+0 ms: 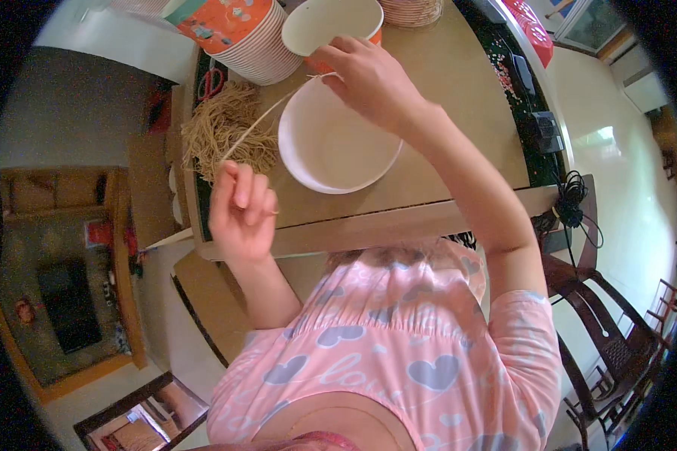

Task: Threading thin strings or ties through pre-punched holes in paper cups to assemble packaging components.

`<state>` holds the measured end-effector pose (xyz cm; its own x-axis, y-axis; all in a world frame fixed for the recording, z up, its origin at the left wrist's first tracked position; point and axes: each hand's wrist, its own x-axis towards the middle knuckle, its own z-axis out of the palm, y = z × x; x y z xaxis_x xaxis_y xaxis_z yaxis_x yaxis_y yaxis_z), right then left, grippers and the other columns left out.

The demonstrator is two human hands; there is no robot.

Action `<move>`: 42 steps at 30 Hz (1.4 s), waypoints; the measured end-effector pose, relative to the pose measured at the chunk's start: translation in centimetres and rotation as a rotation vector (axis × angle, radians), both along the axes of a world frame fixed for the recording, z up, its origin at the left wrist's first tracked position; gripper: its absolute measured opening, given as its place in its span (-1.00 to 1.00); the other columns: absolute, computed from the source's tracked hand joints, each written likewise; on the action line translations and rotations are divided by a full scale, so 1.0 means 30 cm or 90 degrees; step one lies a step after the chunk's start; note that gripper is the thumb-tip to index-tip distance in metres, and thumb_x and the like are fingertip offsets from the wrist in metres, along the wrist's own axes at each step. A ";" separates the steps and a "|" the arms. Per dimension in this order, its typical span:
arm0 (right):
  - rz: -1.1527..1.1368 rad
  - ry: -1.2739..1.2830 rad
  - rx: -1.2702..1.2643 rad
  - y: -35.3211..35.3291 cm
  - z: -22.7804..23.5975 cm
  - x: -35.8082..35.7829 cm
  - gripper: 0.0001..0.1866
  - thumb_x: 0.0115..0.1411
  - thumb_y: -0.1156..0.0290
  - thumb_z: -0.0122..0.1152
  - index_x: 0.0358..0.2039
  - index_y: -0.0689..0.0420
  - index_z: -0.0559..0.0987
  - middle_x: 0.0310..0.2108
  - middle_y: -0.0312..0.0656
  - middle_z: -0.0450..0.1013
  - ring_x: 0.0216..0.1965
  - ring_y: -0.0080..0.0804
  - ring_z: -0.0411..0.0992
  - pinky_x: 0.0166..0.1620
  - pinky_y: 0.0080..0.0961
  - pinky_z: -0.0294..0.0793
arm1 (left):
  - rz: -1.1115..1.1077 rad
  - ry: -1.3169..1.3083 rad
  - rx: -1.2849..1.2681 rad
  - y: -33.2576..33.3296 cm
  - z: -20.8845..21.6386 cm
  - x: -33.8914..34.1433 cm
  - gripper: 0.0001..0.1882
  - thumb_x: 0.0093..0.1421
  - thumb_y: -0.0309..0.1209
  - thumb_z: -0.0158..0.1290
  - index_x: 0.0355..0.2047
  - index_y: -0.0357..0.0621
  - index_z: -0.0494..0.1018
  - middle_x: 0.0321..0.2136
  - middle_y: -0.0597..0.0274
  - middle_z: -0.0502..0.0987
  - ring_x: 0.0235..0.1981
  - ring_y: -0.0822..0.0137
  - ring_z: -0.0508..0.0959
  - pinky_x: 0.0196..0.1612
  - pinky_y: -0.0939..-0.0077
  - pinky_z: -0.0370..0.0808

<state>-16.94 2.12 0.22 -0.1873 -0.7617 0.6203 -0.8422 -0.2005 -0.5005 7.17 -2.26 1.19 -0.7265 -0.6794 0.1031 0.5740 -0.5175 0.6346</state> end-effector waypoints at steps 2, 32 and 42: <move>0.031 -0.159 -0.006 0.086 0.047 0.096 -0.74 0.12 0.47 0.17 -0.14 0.10 0.52 -0.48 -0.12 0.47 -0.45 -0.16 0.47 -0.36 -0.37 0.46 | 0.016 -0.001 -0.008 0.038 -0.005 -0.017 -0.81 0.34 -0.34 -0.12 -0.27 -0.20 0.40 -0.59 0.33 0.33 -0.68 0.52 0.22 -0.62 0.65 0.15; 0.196 -1.148 0.001 0.474 -0.153 0.281 -0.88 0.29 0.54 -0.14 -0.16 0.12 0.27 -0.57 -0.39 0.15 -0.57 -0.68 0.05 -0.48 -0.72 0.05 | 0.067 -0.491 -0.229 0.191 -0.223 0.072 -0.90 0.22 -0.53 0.04 -0.26 -0.27 0.46 -0.31 0.20 0.54 -0.26 0.42 0.52 -0.13 0.48 0.45; 0.063 -0.900 0.036 0.467 -0.185 0.286 -0.81 0.34 0.53 -0.12 -0.04 0.18 0.27 -0.37 -0.21 0.47 -0.37 -0.62 0.36 -0.28 -0.71 0.35 | 0.110 -0.567 -0.978 0.131 -0.075 -0.164 -0.81 0.01 -0.62 0.12 -0.31 -0.19 0.49 -0.39 0.10 0.54 -0.34 0.09 0.55 -0.27 0.32 0.47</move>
